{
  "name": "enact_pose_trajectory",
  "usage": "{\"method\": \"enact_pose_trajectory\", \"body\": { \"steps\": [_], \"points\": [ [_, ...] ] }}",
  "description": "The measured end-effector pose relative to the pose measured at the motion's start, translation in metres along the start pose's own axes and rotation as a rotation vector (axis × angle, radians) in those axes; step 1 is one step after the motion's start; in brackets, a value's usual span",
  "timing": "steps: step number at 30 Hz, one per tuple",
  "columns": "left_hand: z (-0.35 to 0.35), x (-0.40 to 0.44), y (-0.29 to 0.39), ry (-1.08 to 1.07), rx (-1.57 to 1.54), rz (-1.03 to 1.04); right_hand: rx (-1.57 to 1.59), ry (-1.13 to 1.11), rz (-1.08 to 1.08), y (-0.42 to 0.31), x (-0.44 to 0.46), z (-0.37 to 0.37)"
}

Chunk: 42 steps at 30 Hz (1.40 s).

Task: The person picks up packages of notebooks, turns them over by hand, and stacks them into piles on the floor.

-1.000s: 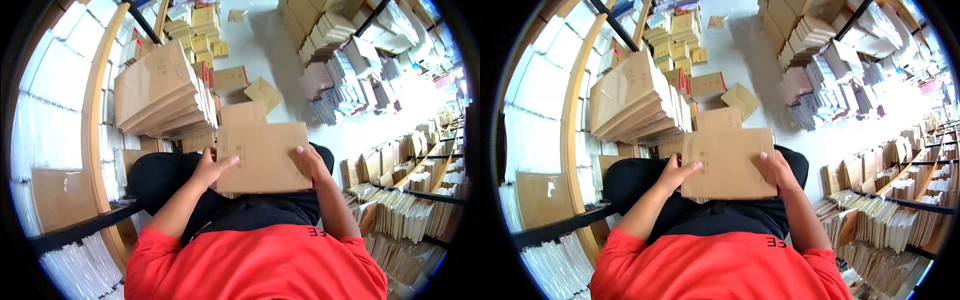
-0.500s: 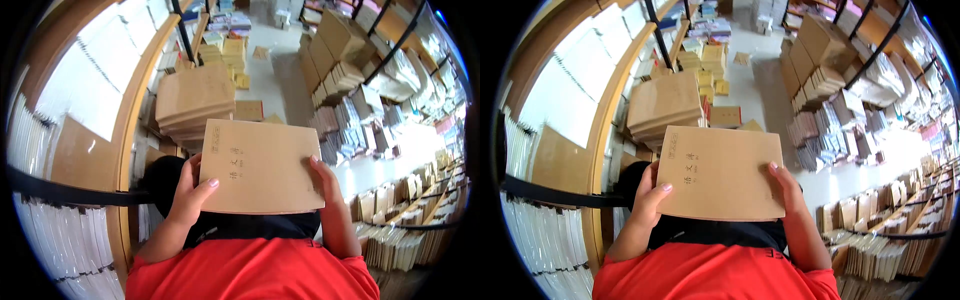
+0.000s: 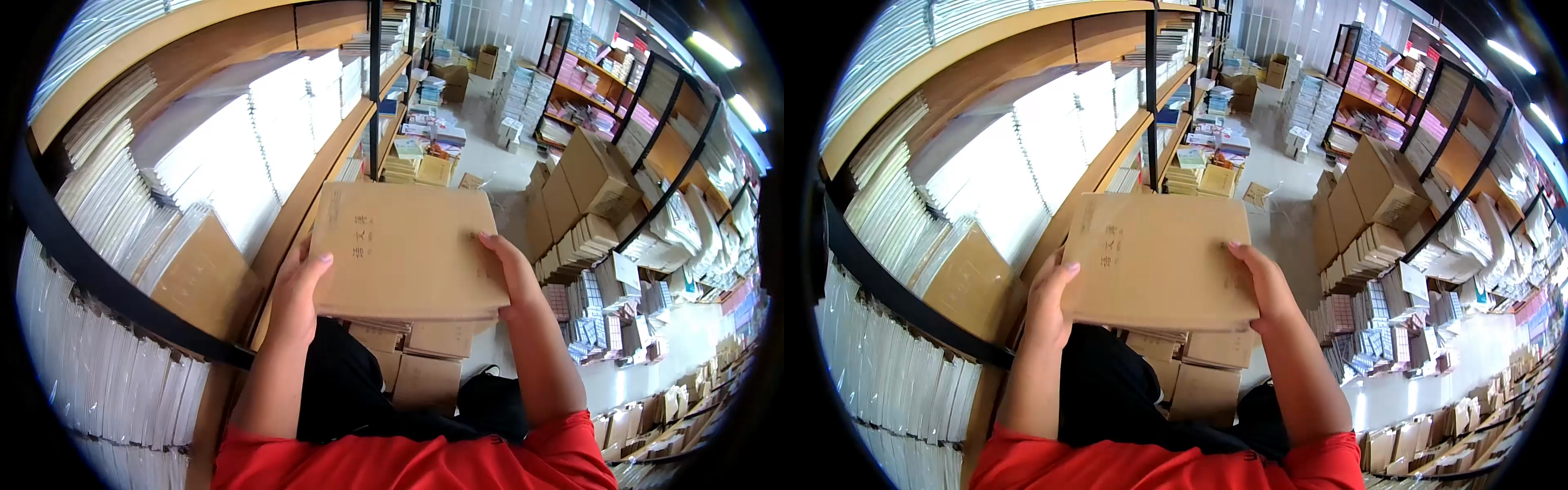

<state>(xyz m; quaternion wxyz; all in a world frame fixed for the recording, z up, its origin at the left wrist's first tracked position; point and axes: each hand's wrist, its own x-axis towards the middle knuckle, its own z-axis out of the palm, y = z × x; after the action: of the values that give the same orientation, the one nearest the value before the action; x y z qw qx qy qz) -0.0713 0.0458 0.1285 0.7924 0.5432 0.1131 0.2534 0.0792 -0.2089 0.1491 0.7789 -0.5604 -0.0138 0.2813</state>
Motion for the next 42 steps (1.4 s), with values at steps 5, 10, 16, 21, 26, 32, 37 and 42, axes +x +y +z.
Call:
{"method": "enact_pose_trajectory", "body": {
  "steps": [5, 10, 16, 21, 26, 32, 37, 42],
  "points": [
    [-0.018, 0.064, -0.018, 0.034, 0.024, -0.028, -0.069, -0.067, -0.021, -0.003, 0.069, 0.013],
    [-0.041, 0.127, -0.056, -0.086, 0.466, 0.0, -0.168, -0.157, -0.012, 0.025, 0.149, -0.003],
    [-0.025, 0.126, -0.089, -0.088, 1.375, 0.094, -0.242, -0.136, -0.035, 0.089, 0.195, -0.032],
    [-0.019, 0.124, -0.083, 0.006, 1.253, -0.003, -0.186, -0.12, 0.01, 0.085, 0.181, -0.027],
    [-0.026, 0.121, -0.082, 0.083, 1.087, -0.043, -0.064, -0.144, 0.057, 0.089, 0.176, -0.028],
    [-0.061, 0.113, -0.102, 0.005, 0.388, -0.223, 0.003, -0.063, 0.085, 0.096, 0.171, -0.02],
    [-0.087, 0.109, -0.139, 0.153, 0.333, -0.11, 0.062, -0.068, 0.072, 0.102, 0.162, -0.009],
    [-0.113, 0.118, -0.168, 0.178, 0.186, -0.059, -0.003, -0.003, 0.036, 0.124, 0.167, -0.005]
  ]
}}
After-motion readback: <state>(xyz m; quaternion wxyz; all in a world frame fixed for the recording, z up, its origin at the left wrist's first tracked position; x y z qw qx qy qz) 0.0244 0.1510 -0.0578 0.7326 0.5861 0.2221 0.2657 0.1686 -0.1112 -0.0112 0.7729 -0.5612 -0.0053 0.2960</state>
